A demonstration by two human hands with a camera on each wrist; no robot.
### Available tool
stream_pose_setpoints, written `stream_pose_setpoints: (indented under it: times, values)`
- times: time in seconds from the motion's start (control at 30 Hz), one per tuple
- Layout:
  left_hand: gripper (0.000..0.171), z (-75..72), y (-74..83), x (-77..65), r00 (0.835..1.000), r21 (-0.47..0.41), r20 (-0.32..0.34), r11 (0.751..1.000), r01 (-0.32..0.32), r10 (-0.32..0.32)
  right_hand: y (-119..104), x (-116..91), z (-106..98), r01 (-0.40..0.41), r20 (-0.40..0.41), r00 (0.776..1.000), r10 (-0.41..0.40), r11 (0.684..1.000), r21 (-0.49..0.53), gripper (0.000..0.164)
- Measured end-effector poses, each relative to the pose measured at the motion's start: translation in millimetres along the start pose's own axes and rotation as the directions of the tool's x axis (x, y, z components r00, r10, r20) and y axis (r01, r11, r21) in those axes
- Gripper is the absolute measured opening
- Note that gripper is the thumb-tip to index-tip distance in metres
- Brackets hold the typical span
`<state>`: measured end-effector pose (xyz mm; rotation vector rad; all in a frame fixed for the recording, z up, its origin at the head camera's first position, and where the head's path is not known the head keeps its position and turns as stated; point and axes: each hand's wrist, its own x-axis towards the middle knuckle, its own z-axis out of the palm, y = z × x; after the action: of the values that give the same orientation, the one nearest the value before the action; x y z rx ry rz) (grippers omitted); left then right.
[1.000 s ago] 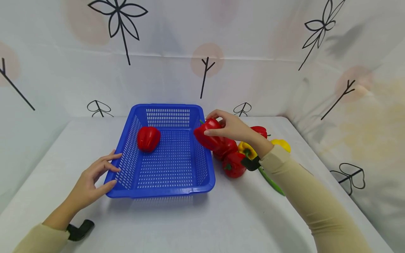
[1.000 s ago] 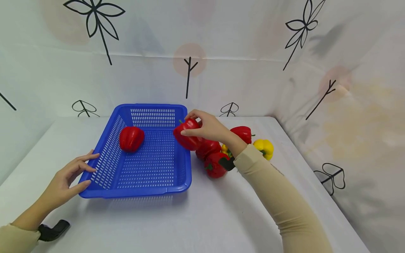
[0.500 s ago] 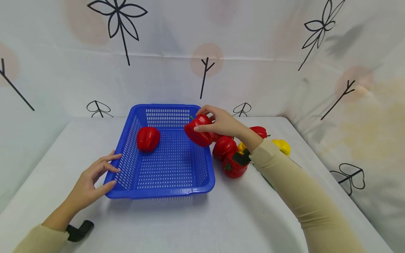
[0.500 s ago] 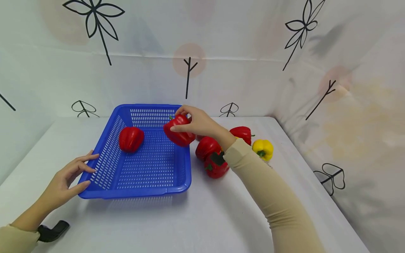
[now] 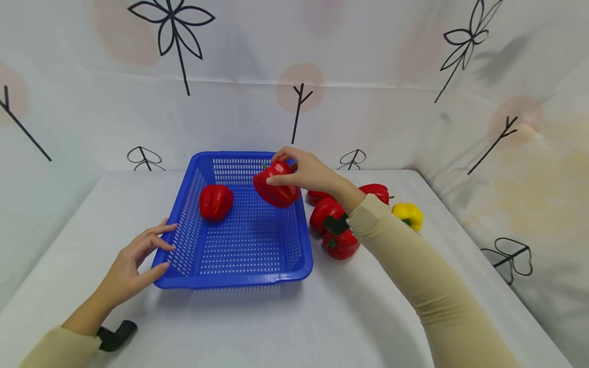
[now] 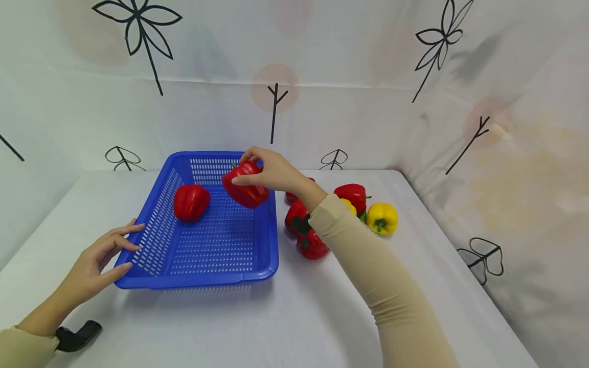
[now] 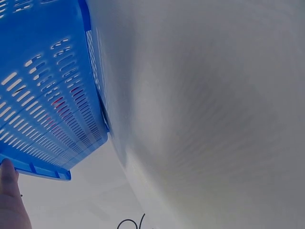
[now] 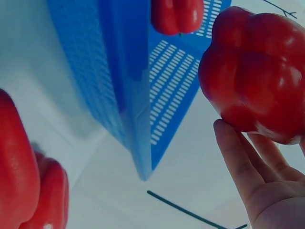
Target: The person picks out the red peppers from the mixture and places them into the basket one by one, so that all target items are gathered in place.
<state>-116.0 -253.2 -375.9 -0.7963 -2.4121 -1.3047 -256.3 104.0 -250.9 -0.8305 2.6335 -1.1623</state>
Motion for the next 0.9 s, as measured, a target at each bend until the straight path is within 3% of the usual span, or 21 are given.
stream_pose_setpoints:
  times: [0.27,0.67,0.9]
  values:
    - [0.036,0.1,3.8,0.3,1.0,-0.014,-0.011,1.0,-0.007,0.007,-5.1,11.6,6.7,-0.009,-0.016,1.0,0.008,1.0,-0.023,0.047]
    - [0.035,0.4,1.9,0.7,1.0,-0.006,-0.002,1.0,-0.007,0.007,-3.3,32.9,20.9,-0.028,-0.041,0.999,0.029,0.999,0.034,0.048]
    - [0.036,0.8,-0.7,0.8,1.0,-0.011,-0.001,1.0,-0.01,0.01,-5.1,45.0,31.7,-0.093,-0.064,0.993,0.097,0.994,0.061,0.047]
